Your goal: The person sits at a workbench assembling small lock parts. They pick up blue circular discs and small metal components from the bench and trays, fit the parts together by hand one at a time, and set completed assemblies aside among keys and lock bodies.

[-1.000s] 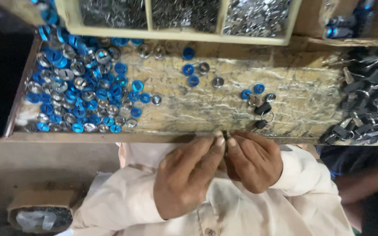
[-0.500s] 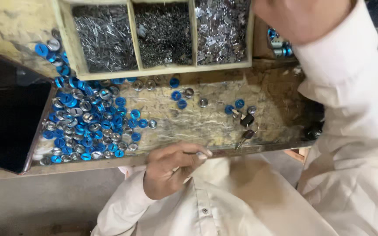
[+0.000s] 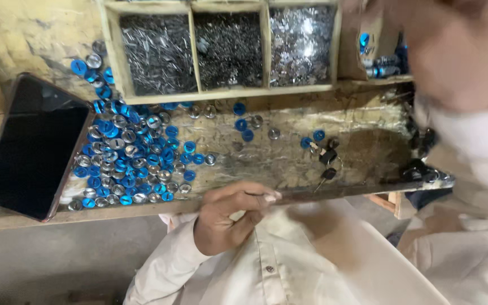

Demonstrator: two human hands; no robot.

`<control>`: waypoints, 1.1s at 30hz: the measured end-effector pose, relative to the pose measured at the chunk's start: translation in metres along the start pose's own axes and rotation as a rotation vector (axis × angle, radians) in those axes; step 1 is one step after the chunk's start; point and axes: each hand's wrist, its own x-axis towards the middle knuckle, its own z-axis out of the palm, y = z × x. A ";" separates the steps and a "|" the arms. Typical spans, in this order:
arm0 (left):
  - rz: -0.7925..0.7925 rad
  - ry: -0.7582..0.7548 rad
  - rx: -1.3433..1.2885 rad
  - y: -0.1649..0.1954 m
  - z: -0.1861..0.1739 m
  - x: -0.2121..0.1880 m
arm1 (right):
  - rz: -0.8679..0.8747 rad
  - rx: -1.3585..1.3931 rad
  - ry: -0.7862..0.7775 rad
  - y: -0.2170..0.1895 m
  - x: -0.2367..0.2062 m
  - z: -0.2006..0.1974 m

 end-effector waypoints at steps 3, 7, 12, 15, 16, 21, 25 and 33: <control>-0.005 0.136 0.083 -0.002 0.005 -0.007 | -0.029 0.416 -0.168 -0.031 -0.062 0.036; -0.133 0.249 0.048 0.006 0.012 -0.012 | 0.016 0.774 -0.269 -0.019 -0.122 0.083; -0.076 0.173 0.342 0.015 0.011 -0.007 | 0.409 1.194 -0.121 -0.008 -0.160 0.124; 0.073 0.177 0.363 0.014 0.016 -0.003 | 0.044 0.770 0.063 -0.012 -0.174 0.136; 0.078 0.190 0.355 0.013 0.018 -0.002 | 0.019 0.748 0.074 -0.014 -0.178 0.139; 0.040 0.239 0.302 0.014 0.026 0.001 | -0.001 0.732 0.148 -0.032 -0.185 0.150; 0.104 0.156 0.360 0.013 0.018 0.000 | -0.092 0.683 0.155 -0.048 -0.158 0.139; 0.134 0.003 0.418 0.017 0.019 -0.014 | -0.767 -0.223 0.119 -0.040 -0.152 0.114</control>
